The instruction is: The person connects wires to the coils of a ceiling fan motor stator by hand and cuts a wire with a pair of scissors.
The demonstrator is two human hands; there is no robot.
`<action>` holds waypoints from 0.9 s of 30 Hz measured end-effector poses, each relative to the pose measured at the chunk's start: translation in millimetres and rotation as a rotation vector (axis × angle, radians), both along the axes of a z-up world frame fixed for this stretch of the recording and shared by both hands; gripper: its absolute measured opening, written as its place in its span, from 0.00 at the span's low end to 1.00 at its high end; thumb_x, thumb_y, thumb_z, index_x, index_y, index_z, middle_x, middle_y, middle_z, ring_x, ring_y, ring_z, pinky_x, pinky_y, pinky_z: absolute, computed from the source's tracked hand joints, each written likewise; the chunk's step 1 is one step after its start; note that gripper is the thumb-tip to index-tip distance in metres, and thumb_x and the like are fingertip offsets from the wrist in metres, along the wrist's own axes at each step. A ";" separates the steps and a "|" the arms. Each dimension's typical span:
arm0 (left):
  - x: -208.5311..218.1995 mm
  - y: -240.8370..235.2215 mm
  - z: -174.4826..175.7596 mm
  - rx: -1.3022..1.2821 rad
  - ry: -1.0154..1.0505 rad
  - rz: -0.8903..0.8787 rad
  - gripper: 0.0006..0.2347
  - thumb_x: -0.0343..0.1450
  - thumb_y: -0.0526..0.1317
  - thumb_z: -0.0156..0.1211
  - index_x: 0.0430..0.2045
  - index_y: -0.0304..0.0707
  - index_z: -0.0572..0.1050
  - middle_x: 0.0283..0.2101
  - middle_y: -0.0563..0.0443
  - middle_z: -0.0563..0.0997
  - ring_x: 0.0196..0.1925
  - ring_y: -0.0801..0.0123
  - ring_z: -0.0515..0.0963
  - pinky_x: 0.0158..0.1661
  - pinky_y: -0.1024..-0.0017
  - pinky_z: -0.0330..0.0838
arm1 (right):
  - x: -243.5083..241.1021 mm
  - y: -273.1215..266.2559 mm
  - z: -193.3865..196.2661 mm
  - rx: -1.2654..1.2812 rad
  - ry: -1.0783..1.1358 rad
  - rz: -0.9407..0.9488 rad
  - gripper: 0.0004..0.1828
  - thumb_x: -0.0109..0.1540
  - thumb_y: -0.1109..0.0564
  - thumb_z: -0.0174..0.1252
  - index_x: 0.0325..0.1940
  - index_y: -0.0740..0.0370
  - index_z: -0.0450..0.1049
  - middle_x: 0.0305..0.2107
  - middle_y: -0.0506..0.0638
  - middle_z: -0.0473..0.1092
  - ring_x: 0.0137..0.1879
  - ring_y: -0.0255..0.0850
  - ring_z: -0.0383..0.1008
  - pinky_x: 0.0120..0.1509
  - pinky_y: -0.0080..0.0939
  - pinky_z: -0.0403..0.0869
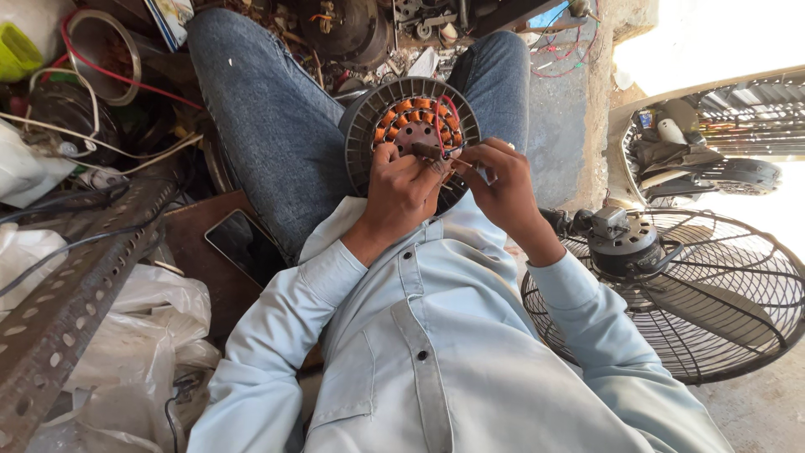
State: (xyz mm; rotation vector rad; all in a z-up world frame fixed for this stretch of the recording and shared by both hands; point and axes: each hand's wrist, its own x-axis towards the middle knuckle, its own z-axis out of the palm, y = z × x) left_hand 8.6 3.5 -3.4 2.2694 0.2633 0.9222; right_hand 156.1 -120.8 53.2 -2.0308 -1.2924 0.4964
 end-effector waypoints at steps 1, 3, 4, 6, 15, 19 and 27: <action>-0.4 -0.4 -1.2 -0.004 -0.001 -0.002 0.18 0.72 0.31 0.64 0.58 0.42 0.76 0.28 0.56 0.77 0.31 0.67 0.76 0.43 0.63 0.58 | -0.1 -4.8 -2.8 -0.018 0.016 -0.009 0.06 0.61 0.66 0.64 0.43 0.64 0.79 0.31 0.50 0.71 0.29 0.38 0.68 0.33 0.37 0.66; -0.1 -0.3 -2.7 -0.007 -0.006 -0.008 0.18 0.72 0.31 0.63 0.58 0.41 0.77 0.28 0.56 0.77 0.31 0.67 0.76 0.42 0.63 0.58 | -2.8 -13.4 -10.6 -0.028 0.067 -0.036 0.06 0.61 0.66 0.64 0.43 0.65 0.80 0.30 0.50 0.71 0.28 0.37 0.68 0.33 0.36 0.66; 0.1 -0.7 -2.6 -0.007 -0.005 -0.010 0.18 0.71 0.30 0.63 0.58 0.41 0.77 0.28 0.56 0.77 0.31 0.67 0.76 0.42 0.63 0.58 | -6.0 -16.7 -14.8 -0.020 0.101 -0.056 0.06 0.61 0.66 0.65 0.43 0.65 0.79 0.29 0.50 0.70 0.29 0.37 0.68 0.33 0.36 0.66; -0.7 0.6 -2.4 -0.002 -0.004 -0.011 0.19 0.71 0.30 0.62 0.58 0.40 0.77 0.28 0.56 0.78 0.31 0.67 0.76 0.43 0.62 0.58 | -13.1 -21.1 -19.8 -0.010 0.126 -0.114 0.05 0.61 0.66 0.66 0.40 0.66 0.79 0.28 0.50 0.71 0.28 0.37 0.67 0.33 0.36 0.65; 0.2 0.8 1.5 0.014 -0.009 0.002 0.18 0.73 0.33 0.63 0.59 0.42 0.75 0.30 0.57 0.79 0.31 0.67 0.76 0.43 0.62 0.58 | -9.7 0.6 6.9 0.093 -0.306 0.036 0.07 0.59 0.66 0.66 0.41 0.65 0.77 0.43 0.55 0.73 0.40 0.45 0.75 0.41 0.41 0.73; 0.5 1.0 2.1 0.010 -0.029 0.006 0.19 0.74 0.32 0.62 0.61 0.44 0.74 0.33 0.57 0.81 0.33 0.69 0.76 0.44 0.62 0.59 | 7.4 5.1 11.9 -0.051 -0.018 -0.054 0.07 0.60 0.66 0.64 0.42 0.62 0.78 0.44 0.52 0.75 0.39 0.43 0.77 0.38 0.39 0.73; -0.5 0.0 -3.4 -0.016 0.005 -0.013 0.20 0.72 0.31 0.63 0.60 0.43 0.75 0.31 0.58 0.80 0.32 0.68 0.77 0.43 0.62 0.59 | 8.8 -12.4 0.3 0.012 -0.462 0.318 0.10 0.62 0.59 0.66 0.47 0.61 0.77 0.37 0.51 0.72 0.38 0.47 0.75 0.40 0.46 0.72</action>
